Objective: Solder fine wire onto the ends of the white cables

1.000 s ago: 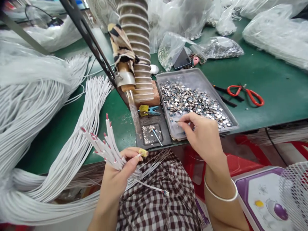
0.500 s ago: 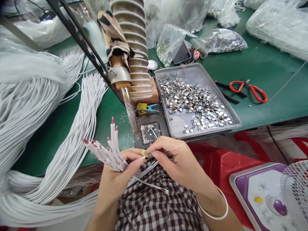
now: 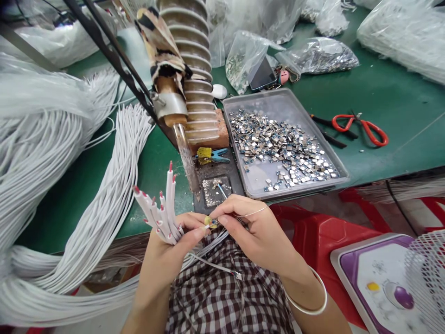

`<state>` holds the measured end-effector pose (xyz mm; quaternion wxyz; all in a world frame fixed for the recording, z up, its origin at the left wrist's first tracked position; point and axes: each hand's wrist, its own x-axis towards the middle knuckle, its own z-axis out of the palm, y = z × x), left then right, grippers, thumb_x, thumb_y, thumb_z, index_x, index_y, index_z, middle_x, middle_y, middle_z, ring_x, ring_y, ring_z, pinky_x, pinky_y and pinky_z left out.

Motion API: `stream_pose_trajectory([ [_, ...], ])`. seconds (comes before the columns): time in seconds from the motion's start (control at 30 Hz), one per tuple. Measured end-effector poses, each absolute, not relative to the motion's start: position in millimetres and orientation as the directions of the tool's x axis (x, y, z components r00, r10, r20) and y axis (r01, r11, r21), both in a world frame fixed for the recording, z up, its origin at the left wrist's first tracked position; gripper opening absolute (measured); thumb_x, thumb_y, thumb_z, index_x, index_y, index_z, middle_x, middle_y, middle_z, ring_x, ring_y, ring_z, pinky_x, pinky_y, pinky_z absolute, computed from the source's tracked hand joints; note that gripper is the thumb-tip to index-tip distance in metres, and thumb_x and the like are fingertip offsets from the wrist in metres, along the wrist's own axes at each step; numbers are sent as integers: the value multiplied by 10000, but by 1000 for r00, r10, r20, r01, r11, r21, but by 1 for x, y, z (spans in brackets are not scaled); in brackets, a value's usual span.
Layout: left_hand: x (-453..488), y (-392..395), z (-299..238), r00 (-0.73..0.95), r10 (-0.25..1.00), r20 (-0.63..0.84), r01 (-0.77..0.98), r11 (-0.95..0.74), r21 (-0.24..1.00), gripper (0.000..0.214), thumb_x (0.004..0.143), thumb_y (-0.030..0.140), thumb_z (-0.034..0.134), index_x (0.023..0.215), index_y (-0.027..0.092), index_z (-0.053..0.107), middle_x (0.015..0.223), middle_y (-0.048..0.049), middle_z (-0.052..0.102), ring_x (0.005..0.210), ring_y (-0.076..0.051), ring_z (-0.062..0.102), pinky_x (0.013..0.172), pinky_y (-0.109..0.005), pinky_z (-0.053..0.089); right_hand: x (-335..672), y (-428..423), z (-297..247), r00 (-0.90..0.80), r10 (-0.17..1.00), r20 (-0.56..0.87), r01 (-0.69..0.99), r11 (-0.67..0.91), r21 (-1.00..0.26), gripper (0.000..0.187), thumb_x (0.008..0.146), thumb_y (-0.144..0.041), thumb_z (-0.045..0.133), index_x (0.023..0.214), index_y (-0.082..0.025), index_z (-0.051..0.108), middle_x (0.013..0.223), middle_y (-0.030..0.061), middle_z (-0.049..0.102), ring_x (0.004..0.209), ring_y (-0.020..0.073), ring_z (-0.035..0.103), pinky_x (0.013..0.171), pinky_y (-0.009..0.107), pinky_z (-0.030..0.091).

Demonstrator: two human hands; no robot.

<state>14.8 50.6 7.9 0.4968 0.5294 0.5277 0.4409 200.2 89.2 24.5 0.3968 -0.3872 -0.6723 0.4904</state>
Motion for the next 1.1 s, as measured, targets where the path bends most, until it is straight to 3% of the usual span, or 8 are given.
stream_pose_trajectory([
  [0.13, 15, 51, 8, 54, 995, -86, 96, 80, 992, 173, 841, 162, 637, 671, 181, 663, 787, -45, 748, 797, -220, 671, 753, -309, 500, 197, 84, 24, -363, 909, 206, 195, 291, -937, 173, 966, -173, 516, 940, -200, 685, 818, 19, 666, 732, 123, 629, 658, 226, 507],
  [0.27, 16, 55, 14, 7, 995, -101, 89, 100, 991, 187, 810, 172, 633, 623, 181, 647, 792, -54, 753, 769, -222, 665, 681, -302, 490, 193, 71, 17, -134, 946, 296, 309, 324, -894, 267, 1029, -185, 393, 1227, -250, 559, 809, -18, 639, 644, 93, 601, 626, 204, 510],
  [0.4, 15, 61, 22, -52, 996, -69, 97, 74, 993, 194, 773, 150, 624, 582, 187, 632, 755, -42, 744, 740, -213, 661, 619, -284, 480, 195, 63, 20, -99, 910, 403, 481, 398, -781, 173, 979, -129, 511, 1029, -267, 602, 852, -25, 717, 674, 89, 687, 658, 184, 540],
  [0.53, 15, 65, 27, -96, 995, -24, 144, 37, 989, 176, 771, 159, 638, 596, 184, 644, 797, -50, 765, 770, -231, 683, 643, -293, 496, 198, 64, 31, -199, 849, 490, 466, 522, -714, 146, 937, -116, 571, 891, -246, 620, 859, 1, 737, 773, 129, 716, 732, 214, 573],
  [0.7, 19, 65, 27, -65, 998, 21, 188, -8, 982, 169, 798, 159, 628, 636, 180, 670, 800, -50, 769, 787, -236, 699, 677, -298, 508, 197, 59, 30, -338, 827, 449, 382, 557, -738, 253, 887, -39, 595, 969, -272, 649, 825, -41, 764, 695, 107, 729, 655, 183, 593],
  [0.8, 19, 64, 26, -46, 999, 25, 185, -16, 983, 180, 808, 156, 622, 632, 179, 656, 804, -53, 770, 786, -237, 700, 688, -305, 513, 195, 57, 23, -189, 843, 503, 407, 534, -741, 337, 855, -8, 627, 1023, -296, 673, 1039, -16, 779, 855, 145, 763, 760, 237, 635],
  [0.9, 16, 65, 26, -40, 999, 0, 176, 7, 984, 173, 801, 145, 615, 636, 179, 653, 804, -53, 773, 774, -239, 699, 690, -313, 515, 192, 62, 20, -55, 816, 576, 454, 534, -713, 319, 825, -2, 681, 974, -283, 698, 1078, 1, 772, 893, 163, 763, 803, 268, 647],
  [1.1, 14, 70, 32, -60, 998, 1, 182, 10, 983, 161, 803, 164, 615, 645, 184, 638, 842, -52, 780, 779, -238, 700, 721, -320, 508, 187, 69, 26, -111, 771, 627, 510, 586, -629, 303, 830, -8, 683, 998, -260, 696, 1081, 17, 768, 887, 163, 761, 841, 280, 649],
])
